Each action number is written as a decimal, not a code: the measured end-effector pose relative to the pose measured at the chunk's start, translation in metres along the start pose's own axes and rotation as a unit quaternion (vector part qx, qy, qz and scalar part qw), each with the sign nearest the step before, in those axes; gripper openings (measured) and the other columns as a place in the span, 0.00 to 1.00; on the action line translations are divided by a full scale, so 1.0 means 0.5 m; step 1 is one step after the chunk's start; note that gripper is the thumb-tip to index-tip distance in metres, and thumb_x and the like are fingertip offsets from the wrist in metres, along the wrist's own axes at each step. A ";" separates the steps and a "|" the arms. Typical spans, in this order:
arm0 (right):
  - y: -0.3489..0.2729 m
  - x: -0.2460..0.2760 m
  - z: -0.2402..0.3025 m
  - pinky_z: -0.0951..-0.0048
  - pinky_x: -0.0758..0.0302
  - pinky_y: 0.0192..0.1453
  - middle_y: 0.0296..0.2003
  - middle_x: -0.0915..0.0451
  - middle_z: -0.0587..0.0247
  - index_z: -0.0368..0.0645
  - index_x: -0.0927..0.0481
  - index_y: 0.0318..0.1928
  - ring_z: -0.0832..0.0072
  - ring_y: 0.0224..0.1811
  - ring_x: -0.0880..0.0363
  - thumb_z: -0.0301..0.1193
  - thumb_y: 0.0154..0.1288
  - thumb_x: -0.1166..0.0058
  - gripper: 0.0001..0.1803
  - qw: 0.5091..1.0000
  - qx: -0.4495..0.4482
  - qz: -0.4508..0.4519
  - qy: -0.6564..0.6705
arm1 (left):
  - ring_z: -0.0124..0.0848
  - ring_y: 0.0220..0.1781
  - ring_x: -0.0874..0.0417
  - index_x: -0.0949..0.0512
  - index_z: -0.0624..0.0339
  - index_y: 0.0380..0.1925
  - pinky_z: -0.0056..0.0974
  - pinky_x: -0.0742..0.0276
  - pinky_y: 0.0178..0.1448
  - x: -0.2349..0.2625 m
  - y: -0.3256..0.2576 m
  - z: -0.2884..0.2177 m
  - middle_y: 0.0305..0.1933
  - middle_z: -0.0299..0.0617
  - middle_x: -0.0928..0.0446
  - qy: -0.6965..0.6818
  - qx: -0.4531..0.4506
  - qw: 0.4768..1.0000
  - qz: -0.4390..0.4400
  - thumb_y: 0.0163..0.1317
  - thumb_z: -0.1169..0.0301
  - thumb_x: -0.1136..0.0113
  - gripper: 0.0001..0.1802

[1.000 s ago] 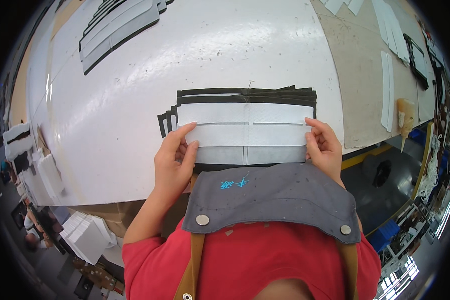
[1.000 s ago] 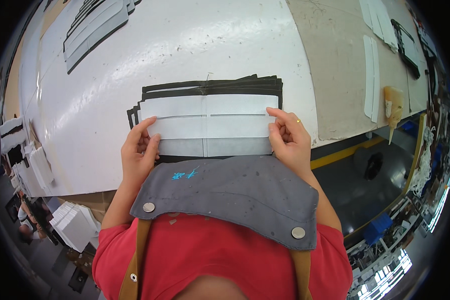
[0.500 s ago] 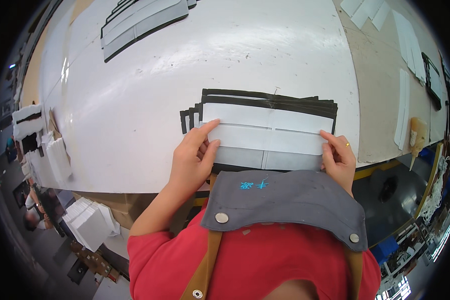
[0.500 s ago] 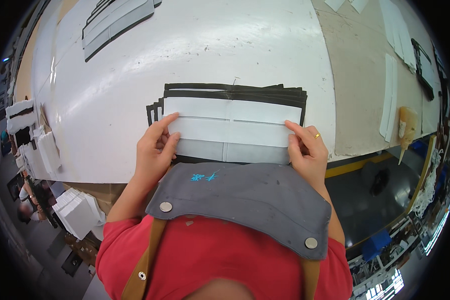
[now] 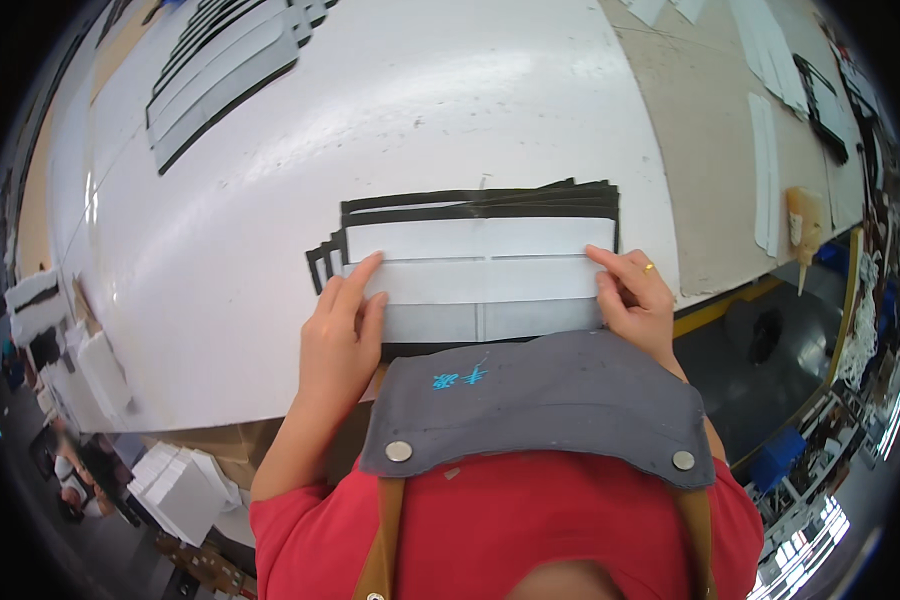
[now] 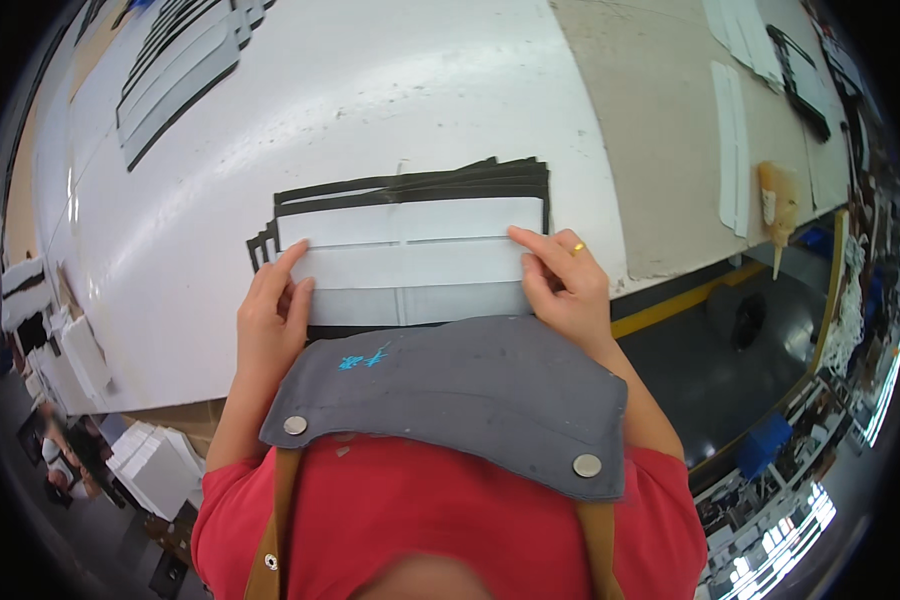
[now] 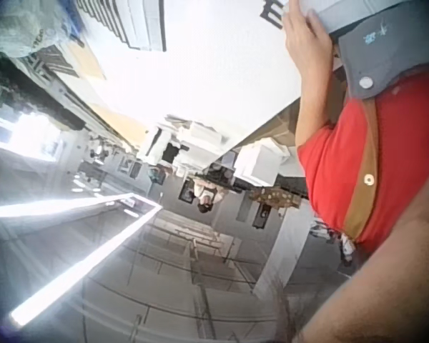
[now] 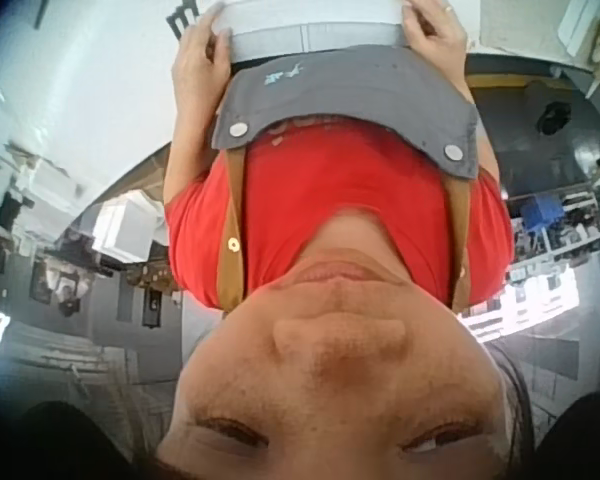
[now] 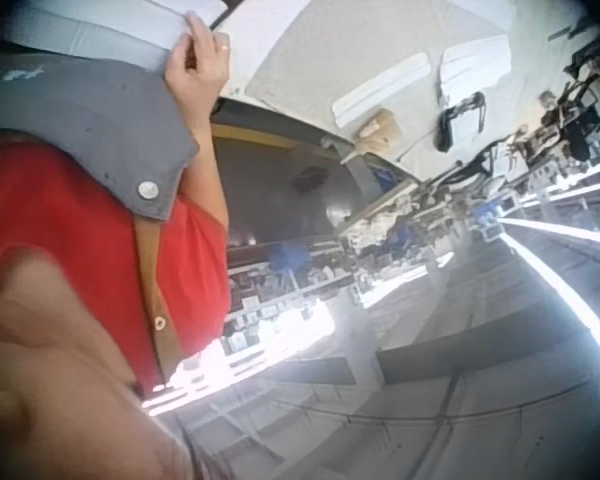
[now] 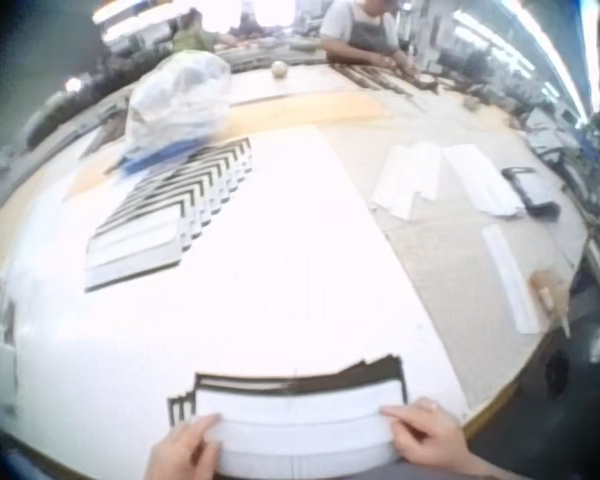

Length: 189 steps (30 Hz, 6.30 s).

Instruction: The person applies glue from a bottle onto white rectangular strips laid out on a table. They then pick up a black frame-like component and press the glued white strip onto it. This process is repeated for multiple units, stacking the finished assemblies on the table.

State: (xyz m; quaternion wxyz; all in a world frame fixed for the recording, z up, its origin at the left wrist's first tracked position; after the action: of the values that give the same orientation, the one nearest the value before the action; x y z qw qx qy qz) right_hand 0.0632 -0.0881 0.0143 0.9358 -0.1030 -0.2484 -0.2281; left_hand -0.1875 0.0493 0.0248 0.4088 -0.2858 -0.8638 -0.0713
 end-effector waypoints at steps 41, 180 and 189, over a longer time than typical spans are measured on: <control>0.147 -0.146 0.127 0.70 0.39 0.48 0.30 0.30 0.67 0.44 0.25 0.29 0.71 0.37 0.32 0.25 0.52 0.42 0.05 0.963 0.181 0.150 -0.130 | 0.30 0.48 0.25 0.23 0.52 0.32 0.39 0.38 0.54 -0.099 0.014 -0.160 0.49 0.31 0.25 0.123 -0.365 0.923 -0.016 0.44 0.75 0.35 0.12; 0.550 -0.603 0.452 0.64 0.41 0.53 0.36 0.24 0.68 0.49 0.21 0.34 0.67 0.46 0.30 0.30 0.58 0.48 0.05 0.864 0.472 0.039 -0.173 | 0.42 0.58 0.32 0.24 0.51 0.45 0.48 0.40 0.58 0.292 0.352 0.267 0.55 0.40 0.29 0.191 -0.077 0.936 -0.287 0.60 0.66 0.45 0.13; 0.631 -0.116 0.221 0.63 0.31 0.47 0.37 0.20 0.62 0.47 0.19 0.34 0.63 0.42 0.24 0.27 0.58 0.50 0.07 0.885 0.346 -0.114 -0.288 | 0.43 0.58 0.32 0.24 0.51 0.46 0.48 0.40 0.60 0.290 0.354 0.262 0.56 0.40 0.30 0.191 -0.085 0.938 -0.278 0.60 0.65 0.45 0.14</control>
State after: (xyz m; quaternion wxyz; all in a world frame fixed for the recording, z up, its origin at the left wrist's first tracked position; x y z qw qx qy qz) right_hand 0.1230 0.2437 0.0541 0.7666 0.1951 -0.5806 -0.1931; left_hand -0.2498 0.3054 0.0277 0.5038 -0.0489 -0.8055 -0.3083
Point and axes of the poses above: each hand's wrist, its own y-axis towards the middle knuckle, its own x-axis out of the back of the hand, z = x × y, the point moved 10 cm from there along y, towards the middle knuckle
